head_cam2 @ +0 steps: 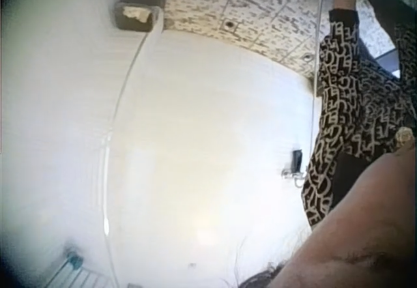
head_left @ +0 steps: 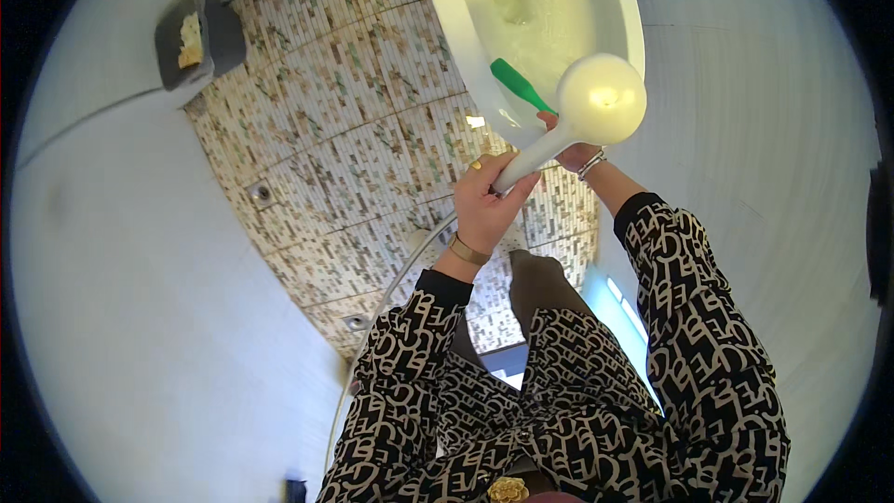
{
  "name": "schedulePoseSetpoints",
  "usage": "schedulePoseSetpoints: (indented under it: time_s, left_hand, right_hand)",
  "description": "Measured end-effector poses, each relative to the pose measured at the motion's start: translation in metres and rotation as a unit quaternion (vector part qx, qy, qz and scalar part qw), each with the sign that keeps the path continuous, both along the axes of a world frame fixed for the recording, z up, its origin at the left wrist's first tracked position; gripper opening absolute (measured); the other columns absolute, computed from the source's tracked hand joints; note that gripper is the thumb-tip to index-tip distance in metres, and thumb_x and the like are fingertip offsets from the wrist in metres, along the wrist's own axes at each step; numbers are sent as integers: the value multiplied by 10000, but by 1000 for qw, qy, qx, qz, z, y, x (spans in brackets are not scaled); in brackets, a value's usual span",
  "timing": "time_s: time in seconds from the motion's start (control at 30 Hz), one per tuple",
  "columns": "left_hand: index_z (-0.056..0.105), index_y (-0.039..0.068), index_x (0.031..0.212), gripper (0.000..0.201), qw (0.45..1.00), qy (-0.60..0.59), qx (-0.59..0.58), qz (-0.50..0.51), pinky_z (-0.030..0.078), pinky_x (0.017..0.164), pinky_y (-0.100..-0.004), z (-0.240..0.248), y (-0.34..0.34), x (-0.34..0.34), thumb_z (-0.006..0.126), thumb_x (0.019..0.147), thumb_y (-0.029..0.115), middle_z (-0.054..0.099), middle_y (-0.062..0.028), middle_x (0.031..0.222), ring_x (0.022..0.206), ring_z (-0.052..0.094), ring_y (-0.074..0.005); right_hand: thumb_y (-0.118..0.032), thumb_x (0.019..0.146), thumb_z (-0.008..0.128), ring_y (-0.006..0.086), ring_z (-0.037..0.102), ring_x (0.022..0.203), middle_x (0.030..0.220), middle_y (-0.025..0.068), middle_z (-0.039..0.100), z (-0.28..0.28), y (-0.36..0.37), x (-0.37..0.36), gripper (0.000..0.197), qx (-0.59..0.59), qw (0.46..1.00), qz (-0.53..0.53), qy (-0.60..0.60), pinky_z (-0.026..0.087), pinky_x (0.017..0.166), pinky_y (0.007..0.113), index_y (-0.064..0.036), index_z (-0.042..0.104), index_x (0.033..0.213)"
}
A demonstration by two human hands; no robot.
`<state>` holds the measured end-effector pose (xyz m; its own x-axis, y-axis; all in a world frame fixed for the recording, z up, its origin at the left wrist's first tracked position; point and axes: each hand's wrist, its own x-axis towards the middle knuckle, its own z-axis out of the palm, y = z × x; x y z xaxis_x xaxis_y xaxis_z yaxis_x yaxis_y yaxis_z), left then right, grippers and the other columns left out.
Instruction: Cleaning the interior and exterior of a toilet bowl using a brush and a handheld shower head.
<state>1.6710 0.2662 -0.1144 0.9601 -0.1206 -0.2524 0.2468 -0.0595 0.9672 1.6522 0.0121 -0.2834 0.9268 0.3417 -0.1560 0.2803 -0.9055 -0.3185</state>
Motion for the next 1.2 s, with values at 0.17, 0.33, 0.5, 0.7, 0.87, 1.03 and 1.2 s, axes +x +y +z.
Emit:
schedulePoseSetpoints:
  time_s: [0.17, 0.33, 0.5, 0.7, 0.87, 1.03, 1.2]
  left_hand:
    - [637, 9, 934, 239, 994, -77, 70, -32, 431, 557, -262, 60, -6, 57, 741, 733, 85, 598, -71, 755, 635, 550, -149]
    - [639, 9, 941, 251, 971, -178, 140, -71, 440, 571, -258, 94, -13, 109, 754, 730, 82, 599, -75, 777, 662, 562, -154]
    - [646, 30, 941, 263, 943, -243, 199, -109, 450, 592, -279, 123, -21, 144, 764, 712, 84, 610, -88, 792, 676, 575, -192]
    - [646, 11, 940, 310, 919, -289, 208, -171, 476, 564, -298, 177, -31, 177, 776, 661, 53, 609, -121, 800, 666, 612, -236]
    - [644, 10, 954, 327, 914, -283, 213, -200, 478, 571, -301, 226, -35, 198, 777, 658, 46, 612, -126, 814, 669, 611, -238]
    - [645, 6, 953, 326, 913, -287, 186, -222, 479, 575, -298, 250, -45, 210, 777, 657, 42, 614, -124, 819, 668, 609, -236]
    - [634, -6, 942, 291, 919, -282, 119, -247, 459, 613, -279, 253, -62, 221, 765, 682, 5, 631, -111, 854, 712, 591, -203]
  right_hand:
    - [-168, 768, 618, 318, 559, 789, 852, 124, 587, 73, 16, 30, 362, 48, 998, -33, 18, 462, 752, 414, -131, 596, 1127]
    - [-169, 756, 594, 328, 564, 795, 838, 157, 572, 90, 17, 39, 250, 66, 997, -35, -17, 470, 707, 435, -110, 598, 1000]
    - [-180, 760, 594, 320, 559, 791, 827, 146, 565, 91, 14, 39, 255, 79, 995, -41, -40, 464, 710, 442, -111, 597, 1006]
    - [-179, 795, 571, 322, 565, 792, 809, 144, 568, 98, 22, 40, 221, 104, 991, -75, -28, 458, 706, 442, -105, 593, 1002]
    - [-315, 869, 526, 318, 596, 836, 842, 156, 614, 105, 36, 64, 306, 74, 947, -237, 203, 470, 761, 438, -74, 592, 1045]
    - [-358, 877, 529, 340, 602, 908, 977, 183, 640, 90, 44, 74, 356, 114, 886, -426, 144, 466, 832, 427, -52, 610, 1039]
    - [-330, 886, 566, 192, 541, 739, 817, 81, 591, 96, 43, 111, 342, 568, 498, -655, 24, 452, 638, 340, -64, 566, 1101]
